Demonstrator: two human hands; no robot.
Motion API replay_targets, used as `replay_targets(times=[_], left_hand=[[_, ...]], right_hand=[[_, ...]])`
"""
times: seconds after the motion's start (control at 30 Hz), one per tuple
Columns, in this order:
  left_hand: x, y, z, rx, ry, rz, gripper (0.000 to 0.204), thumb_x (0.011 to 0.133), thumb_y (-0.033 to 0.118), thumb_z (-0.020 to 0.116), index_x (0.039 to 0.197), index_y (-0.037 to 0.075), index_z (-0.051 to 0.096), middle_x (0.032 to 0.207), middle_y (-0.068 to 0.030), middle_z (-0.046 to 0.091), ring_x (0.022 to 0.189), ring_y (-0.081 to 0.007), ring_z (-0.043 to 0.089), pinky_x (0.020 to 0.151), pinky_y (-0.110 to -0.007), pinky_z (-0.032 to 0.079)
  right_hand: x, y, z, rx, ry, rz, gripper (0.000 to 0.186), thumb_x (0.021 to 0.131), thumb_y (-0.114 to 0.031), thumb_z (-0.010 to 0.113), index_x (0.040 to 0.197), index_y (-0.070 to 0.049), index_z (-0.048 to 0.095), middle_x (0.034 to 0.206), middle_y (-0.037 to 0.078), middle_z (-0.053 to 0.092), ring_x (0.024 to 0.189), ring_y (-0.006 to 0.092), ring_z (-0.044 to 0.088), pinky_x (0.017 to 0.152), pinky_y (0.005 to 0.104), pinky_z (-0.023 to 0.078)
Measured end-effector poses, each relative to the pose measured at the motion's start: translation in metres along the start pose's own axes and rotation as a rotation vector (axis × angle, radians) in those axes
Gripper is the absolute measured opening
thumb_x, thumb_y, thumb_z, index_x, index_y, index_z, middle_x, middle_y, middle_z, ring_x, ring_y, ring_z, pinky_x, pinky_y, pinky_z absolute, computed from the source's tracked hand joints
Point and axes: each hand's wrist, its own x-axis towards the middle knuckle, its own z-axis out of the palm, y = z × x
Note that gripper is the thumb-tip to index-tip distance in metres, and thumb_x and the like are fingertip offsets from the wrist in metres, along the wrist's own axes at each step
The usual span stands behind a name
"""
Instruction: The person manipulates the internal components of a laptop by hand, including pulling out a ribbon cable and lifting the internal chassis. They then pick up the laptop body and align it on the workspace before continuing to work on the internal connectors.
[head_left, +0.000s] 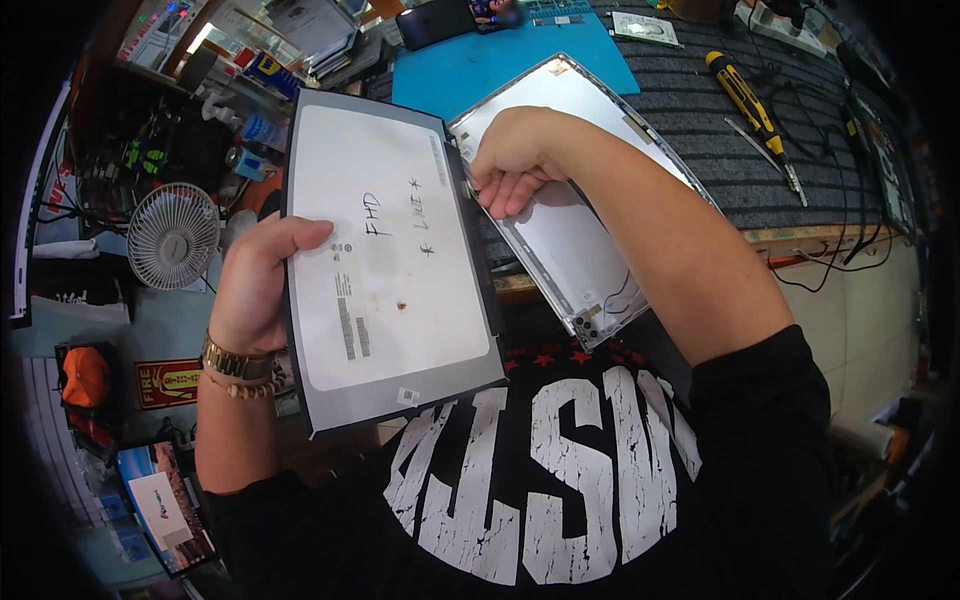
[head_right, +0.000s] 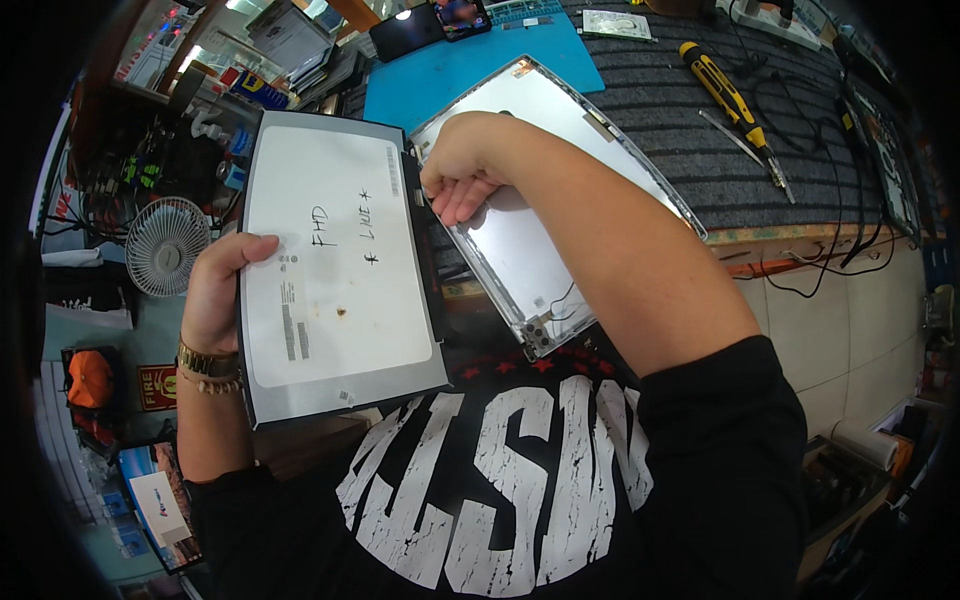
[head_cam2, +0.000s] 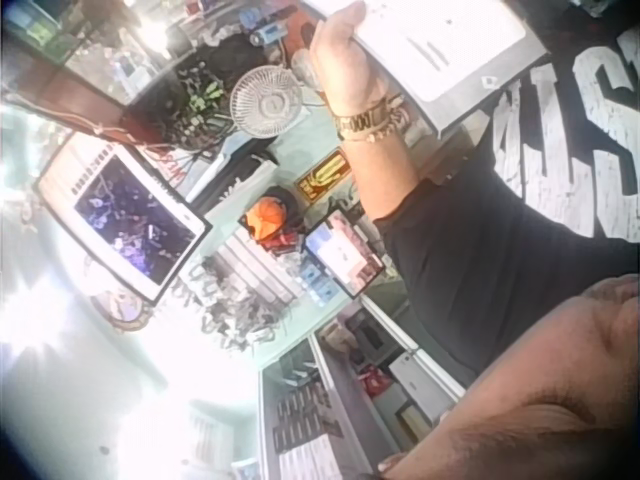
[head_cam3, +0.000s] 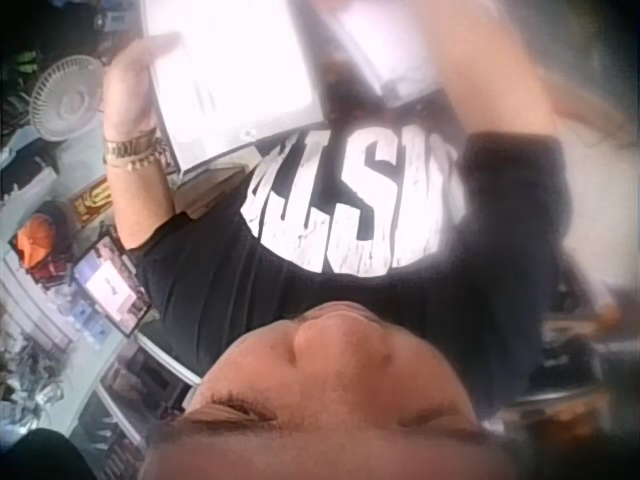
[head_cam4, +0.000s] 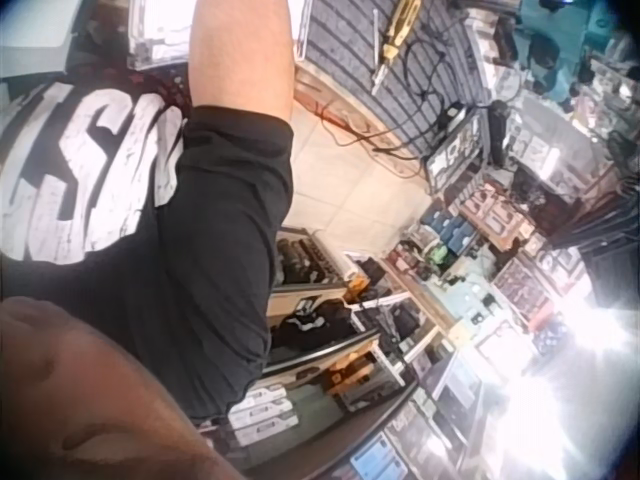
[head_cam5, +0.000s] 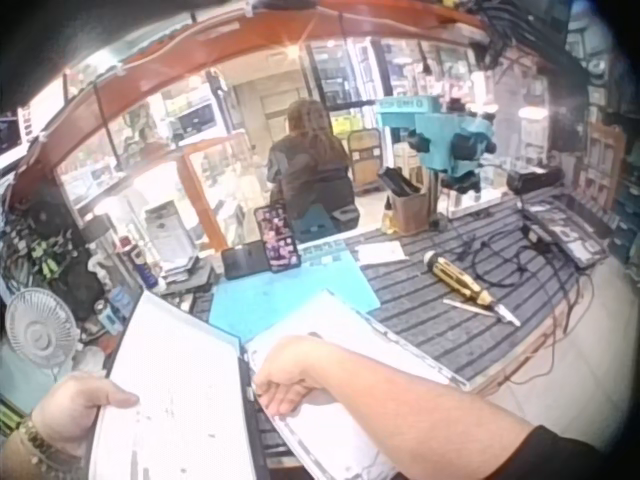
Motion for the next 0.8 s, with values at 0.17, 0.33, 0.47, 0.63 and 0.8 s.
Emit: replay_targets(times=[0.17, 0.33, 0.47, 0.63, 0.8], left_hand=[[0.001, 0.005, 0.003, 0.047, -0.023, -0.013, 0.040, 0.102, 0.012, 0.058, 0.128, -0.018, 0.065, 0.115, -0.0249, 0.079, 0.093, -0.0300, 0.082, 0.085, -0.039, 0.068], [0.002, 0.005, 0.006, 0.068, 0.005, -0.011, 0.041, 0.102, 0.013, 0.058, 0.128, -0.018, 0.065, 0.115, -0.0248, 0.079, 0.093, -0.0304, 0.082, 0.085, -0.040, 0.069], [0.001, 0.007, 0.013, 0.051, 0.016, -0.007, 0.040, 0.102, 0.012, 0.058, 0.127, -0.018, 0.064, 0.115, -0.0248, 0.079, 0.093, -0.0303, 0.082, 0.085, -0.040, 0.068], [0.003, 0.006, 0.011, 0.059, 0.060, -0.008, 0.039, 0.101, 0.012, 0.059, 0.126, -0.018, 0.065, 0.114, -0.0244, 0.078, 0.093, -0.0299, 0.082, 0.085, -0.040, 0.068], [0.000, 0.012, 0.018, 0.105, 0.069, 0.001, 0.038, 0.098, 0.009, 0.059, 0.125, -0.017, 0.065, 0.111, -0.0234, 0.078, 0.090, -0.0294, 0.082, 0.083, -0.039, 0.068]], right_hand=[[-0.002, -0.002, 0.001, -0.023, -0.007, 0.014, 0.021, 0.093, -0.004, 0.076, 0.104, 0.013, 0.074, 0.092, 0.023, 0.078, 0.073, 0.0286, 0.081, 0.059, 0.0332, 0.069], [-0.004, 0.000, 0.000, 0.010, -0.035, -0.010, 0.020, 0.097, -0.004, 0.073, 0.107, 0.014, 0.072, 0.095, 0.023, 0.078, 0.075, 0.0286, 0.082, 0.059, 0.0328, 0.069], [-0.006, 0.000, -0.002, 0.017, -0.028, -0.029, 0.022, 0.097, -0.004, 0.073, 0.109, 0.014, 0.072, 0.096, 0.024, 0.078, 0.077, 0.0294, 0.082, 0.060, 0.0332, 0.069], [-0.005, 0.000, 0.002, 0.025, -0.029, -0.027, 0.022, 0.095, -0.003, 0.072, 0.107, 0.015, 0.072, 0.097, 0.025, 0.078, 0.079, 0.0304, 0.082, 0.061, 0.0341, 0.070], [-0.005, 0.001, 0.000, 0.025, -0.022, -0.038, 0.022, 0.094, -0.003, 0.073, 0.106, 0.015, 0.072, 0.097, 0.025, 0.078, 0.079, 0.0305, 0.082, 0.061, 0.0345, 0.070]])
